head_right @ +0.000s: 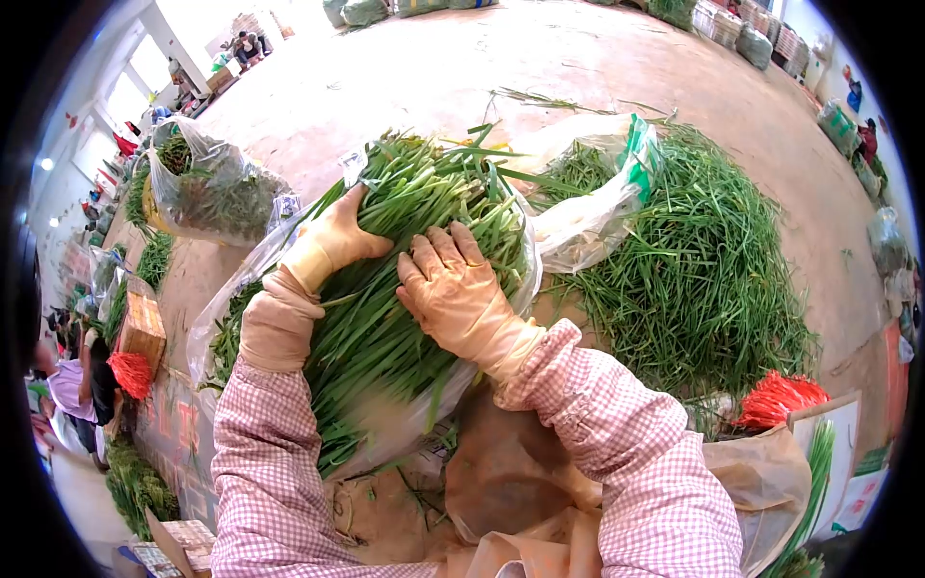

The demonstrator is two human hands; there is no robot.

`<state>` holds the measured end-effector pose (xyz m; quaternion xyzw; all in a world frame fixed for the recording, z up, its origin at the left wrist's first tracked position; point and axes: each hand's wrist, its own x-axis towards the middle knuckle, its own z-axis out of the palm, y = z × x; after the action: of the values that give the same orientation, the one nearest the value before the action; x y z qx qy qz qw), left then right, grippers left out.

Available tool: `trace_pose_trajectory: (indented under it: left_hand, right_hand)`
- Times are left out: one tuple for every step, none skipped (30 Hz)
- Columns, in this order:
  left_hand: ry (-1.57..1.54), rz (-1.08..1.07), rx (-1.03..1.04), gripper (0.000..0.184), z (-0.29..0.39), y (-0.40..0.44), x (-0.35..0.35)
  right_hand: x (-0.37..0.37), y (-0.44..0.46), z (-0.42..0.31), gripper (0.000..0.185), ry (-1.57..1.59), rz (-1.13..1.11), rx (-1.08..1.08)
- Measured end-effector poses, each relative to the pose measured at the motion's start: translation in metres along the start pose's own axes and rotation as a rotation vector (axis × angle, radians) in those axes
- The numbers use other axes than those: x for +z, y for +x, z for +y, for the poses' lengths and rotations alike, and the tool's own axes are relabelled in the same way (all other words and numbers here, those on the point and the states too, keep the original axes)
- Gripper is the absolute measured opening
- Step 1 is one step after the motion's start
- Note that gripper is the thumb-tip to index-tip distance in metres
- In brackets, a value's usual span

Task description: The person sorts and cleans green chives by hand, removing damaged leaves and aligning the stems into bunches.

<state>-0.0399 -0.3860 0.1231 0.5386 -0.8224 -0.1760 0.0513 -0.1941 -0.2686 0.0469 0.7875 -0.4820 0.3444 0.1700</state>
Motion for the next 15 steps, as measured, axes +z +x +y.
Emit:
trace_pose_trajectory:
  left_hand:
    - [-0.098,0.031,0.026,0.08,-0.004,0.002,0.002]
    - [-0.095,0.032,0.029,0.08,-0.008,0.003,0.006]
    - [-0.168,0.086,0.02,0.08,-0.007,-0.001,0.009]
    - [-0.243,0.138,0.01,0.08,-0.007,-0.006,0.012]
    - [-0.281,0.193,-0.002,0.082,-0.008,-0.013,0.013]
    - [-0.352,0.224,-0.017,0.083,-0.014,-0.012,0.015]
    - [-0.45,0.259,0.044,0.083,-0.021,-0.015,0.017]
    - [-0.546,0.294,0.106,0.083,-0.028,-0.017,0.017]
    - [-0.603,0.326,0.112,0.08,-0.032,-0.018,0.015]
    - [-0.671,0.341,0.162,0.069,-0.038,-0.024,0.013]
    - [-0.8,0.338,0.213,0.064,-0.042,-0.028,0.01]
    - [-0.93,0.333,0.264,0.059,-0.042,-0.032,0.006]
    - [-1.021,0.329,0.267,0.054,-0.051,-0.032,0.004]
    - [-1.018,0.333,0.265,0.054,-0.053,-0.032,0.002]
    - [-1.062,0.318,0.232,0.054,-0.055,-0.034,0.0]
  right_hand:
    - [-0.001,0.0,-0.001,0.039,-0.002,-0.006,0.014]
    - [-0.002,-0.003,-0.002,0.039,-0.004,-0.002,0.015]
    - [-0.003,-0.006,-0.002,0.039,-0.001,0.014,0.015]
    - [-0.005,-0.009,-0.002,0.039,0.003,0.029,0.014]
    - [-0.008,-0.011,-0.002,0.039,0.02,0.03,0.013]
    - [-0.009,-0.013,-0.002,0.039,0.021,0.03,0.016]
    - [-0.009,-0.015,-0.002,0.039,0.023,0.039,0.006]
    - [-0.01,-0.015,-0.002,0.038,0.025,0.049,-0.005]
    - [-0.01,-0.015,-0.001,0.038,0.026,0.052,-0.005]
    - [-0.01,-0.013,-0.001,0.038,0.032,0.049,0.002]
    - [-0.009,-0.011,-0.001,0.037,0.04,0.046,0.007]
    - [-0.008,-0.01,-0.001,0.037,0.044,0.049,0.004]
    - [-0.007,-0.009,0.0,0.037,0.043,0.046,0.009]
    - [-0.007,-0.007,0.0,0.036,0.041,0.043,0.014]
    - [-0.008,-0.005,-0.001,0.036,0.068,0.022,0.036]
